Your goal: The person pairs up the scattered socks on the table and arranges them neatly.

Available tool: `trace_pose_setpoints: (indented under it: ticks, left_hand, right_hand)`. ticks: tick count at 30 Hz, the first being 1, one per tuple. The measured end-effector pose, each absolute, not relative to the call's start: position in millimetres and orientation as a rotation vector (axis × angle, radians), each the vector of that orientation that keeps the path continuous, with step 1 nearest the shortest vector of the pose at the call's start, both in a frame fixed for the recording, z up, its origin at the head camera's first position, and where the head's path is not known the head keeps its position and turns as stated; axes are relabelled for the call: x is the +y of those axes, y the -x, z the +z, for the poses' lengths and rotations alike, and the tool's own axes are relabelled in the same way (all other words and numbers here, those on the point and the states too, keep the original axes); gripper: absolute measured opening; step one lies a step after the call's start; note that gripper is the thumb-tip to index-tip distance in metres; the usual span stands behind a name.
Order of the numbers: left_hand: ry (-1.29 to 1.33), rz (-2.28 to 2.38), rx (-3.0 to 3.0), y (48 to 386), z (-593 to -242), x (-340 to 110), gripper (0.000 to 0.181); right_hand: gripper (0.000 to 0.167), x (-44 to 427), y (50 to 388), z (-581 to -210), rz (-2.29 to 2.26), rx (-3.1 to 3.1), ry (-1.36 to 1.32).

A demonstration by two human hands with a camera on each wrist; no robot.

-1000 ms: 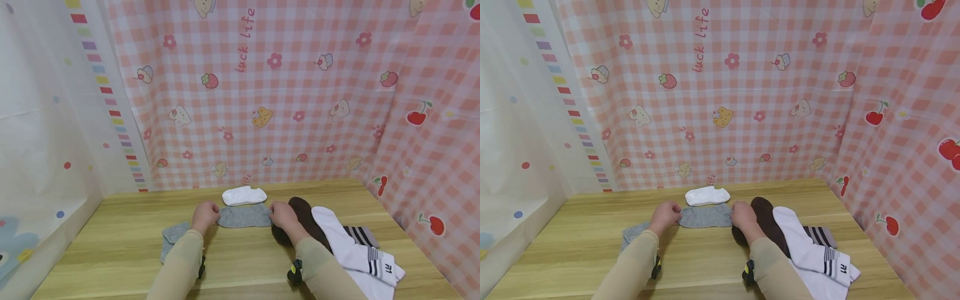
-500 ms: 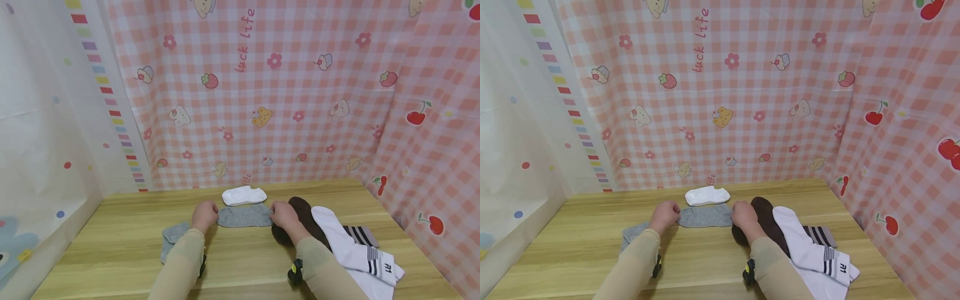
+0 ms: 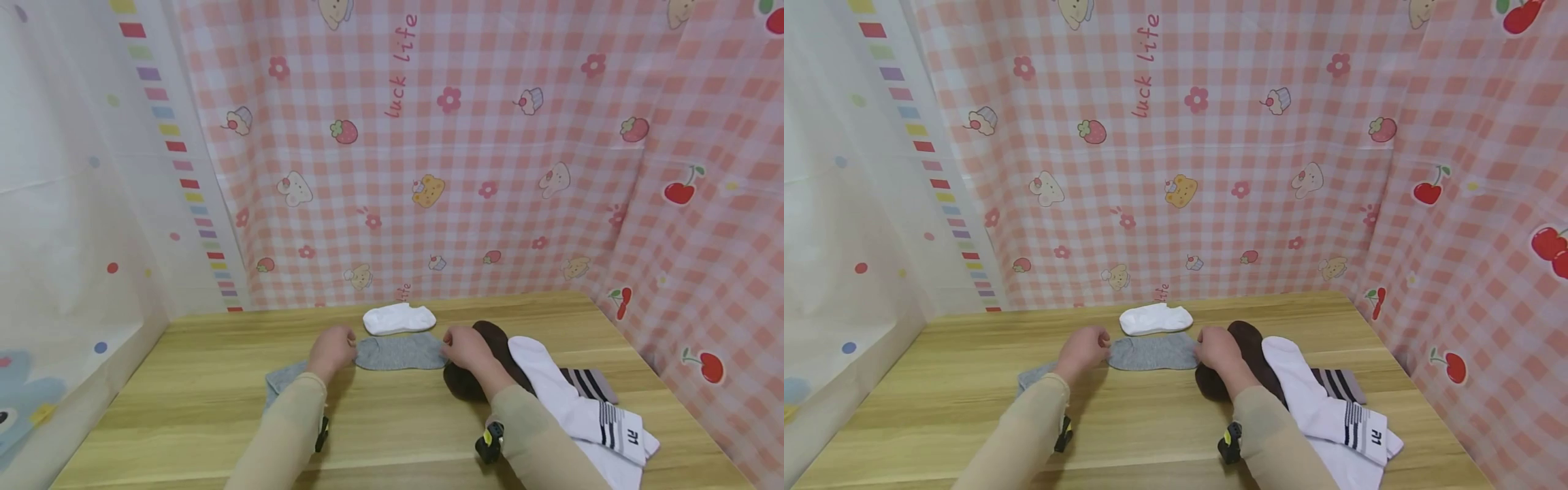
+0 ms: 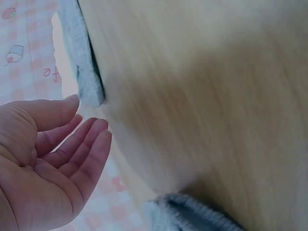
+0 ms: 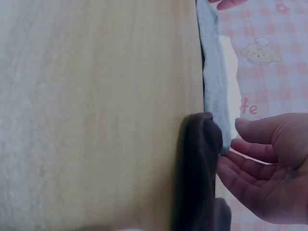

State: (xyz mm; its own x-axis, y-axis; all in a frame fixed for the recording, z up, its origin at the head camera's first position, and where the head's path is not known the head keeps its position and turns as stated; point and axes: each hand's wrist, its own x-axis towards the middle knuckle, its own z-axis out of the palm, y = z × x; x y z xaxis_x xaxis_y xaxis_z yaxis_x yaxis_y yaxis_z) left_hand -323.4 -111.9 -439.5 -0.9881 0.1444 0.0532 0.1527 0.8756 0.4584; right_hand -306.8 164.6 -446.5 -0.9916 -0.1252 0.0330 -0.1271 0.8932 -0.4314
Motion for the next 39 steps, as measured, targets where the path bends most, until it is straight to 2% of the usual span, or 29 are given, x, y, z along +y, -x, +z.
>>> trace_pose_setpoints:
  ticks: [10,39]
  left_hand:
    - [0.279,-0.726,-3.053,313.3,-425.1,-109.5,0.033]
    - [0.479,-0.618,-2.799,287.4,-413.9,-133.6,0.042]
  right_hand:
    - [0.027,154.0,298.5,-434.1,0.662,-3.015,-0.249]
    - [0.033,129.9,276.5,-436.6,0.753,-2.645,-0.463]
